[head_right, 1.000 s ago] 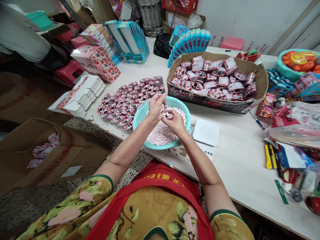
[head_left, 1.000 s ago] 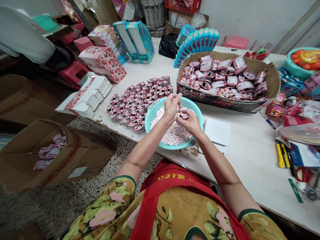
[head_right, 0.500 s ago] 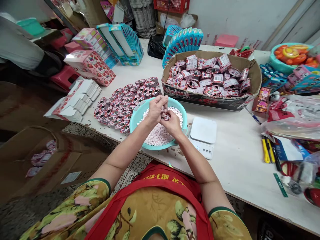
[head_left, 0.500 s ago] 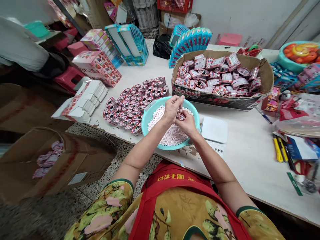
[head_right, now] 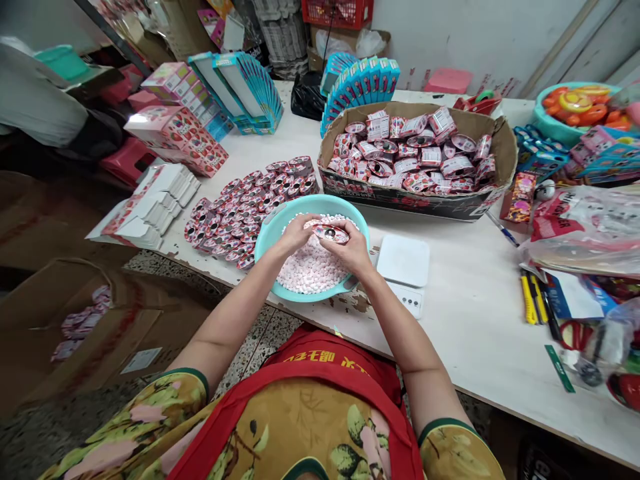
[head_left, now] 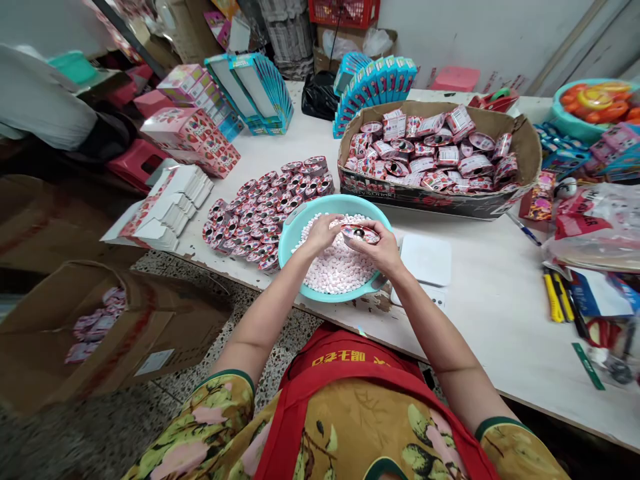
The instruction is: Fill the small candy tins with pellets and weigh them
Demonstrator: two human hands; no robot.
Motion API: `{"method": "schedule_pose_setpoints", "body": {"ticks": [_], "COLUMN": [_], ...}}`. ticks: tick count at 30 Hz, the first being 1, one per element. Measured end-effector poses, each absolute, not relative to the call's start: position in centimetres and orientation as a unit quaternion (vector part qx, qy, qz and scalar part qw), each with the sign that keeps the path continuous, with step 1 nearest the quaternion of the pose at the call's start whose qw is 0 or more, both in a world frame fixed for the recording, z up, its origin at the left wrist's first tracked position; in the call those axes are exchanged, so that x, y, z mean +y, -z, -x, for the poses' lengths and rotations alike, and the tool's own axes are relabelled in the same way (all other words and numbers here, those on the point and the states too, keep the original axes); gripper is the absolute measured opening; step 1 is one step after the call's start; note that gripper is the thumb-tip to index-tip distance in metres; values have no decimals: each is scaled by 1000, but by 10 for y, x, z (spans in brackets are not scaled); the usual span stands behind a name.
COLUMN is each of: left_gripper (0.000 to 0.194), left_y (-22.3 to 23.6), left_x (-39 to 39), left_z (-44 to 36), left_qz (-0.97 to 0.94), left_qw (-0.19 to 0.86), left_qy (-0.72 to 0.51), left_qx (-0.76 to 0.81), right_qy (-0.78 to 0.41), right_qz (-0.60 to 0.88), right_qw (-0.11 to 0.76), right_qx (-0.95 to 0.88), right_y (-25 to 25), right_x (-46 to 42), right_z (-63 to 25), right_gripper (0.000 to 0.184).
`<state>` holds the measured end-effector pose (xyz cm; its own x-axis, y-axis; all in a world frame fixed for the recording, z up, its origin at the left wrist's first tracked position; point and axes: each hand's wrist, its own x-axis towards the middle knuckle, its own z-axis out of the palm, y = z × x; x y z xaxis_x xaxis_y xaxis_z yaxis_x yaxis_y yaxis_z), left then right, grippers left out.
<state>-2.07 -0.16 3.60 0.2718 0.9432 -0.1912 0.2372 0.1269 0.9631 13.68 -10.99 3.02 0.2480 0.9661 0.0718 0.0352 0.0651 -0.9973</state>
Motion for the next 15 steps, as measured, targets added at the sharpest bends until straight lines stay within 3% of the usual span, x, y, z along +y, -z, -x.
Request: {"method": "schedule_pose_setpoints", "body": {"ticks": [4,9,12,15], "left_gripper": [37,77,80,67], "left_y": [-18,-13,-17,-20], "left_x": [-16,-35,-36,-32], "left_z": [22,12,6,0], "left_qz": [-742,-871,-879,-872], "left_qw": [471,297,265,248], "left_qy": [-188,25,87,108], "left_qx": [438,391,386,408], "right_qy": [-396,-258,-218,-223], "right_qz": [556,644,704,727], "right_qw": [605,638,600,567], "right_qx": [-410,-333,-310,-316], "right_y": [-29,-8,17,29], "right_x": [-128,-159,-179,-192], "right_z": [-164,-230,-261,-278], "right_gripper": [56,59,56,48]}}
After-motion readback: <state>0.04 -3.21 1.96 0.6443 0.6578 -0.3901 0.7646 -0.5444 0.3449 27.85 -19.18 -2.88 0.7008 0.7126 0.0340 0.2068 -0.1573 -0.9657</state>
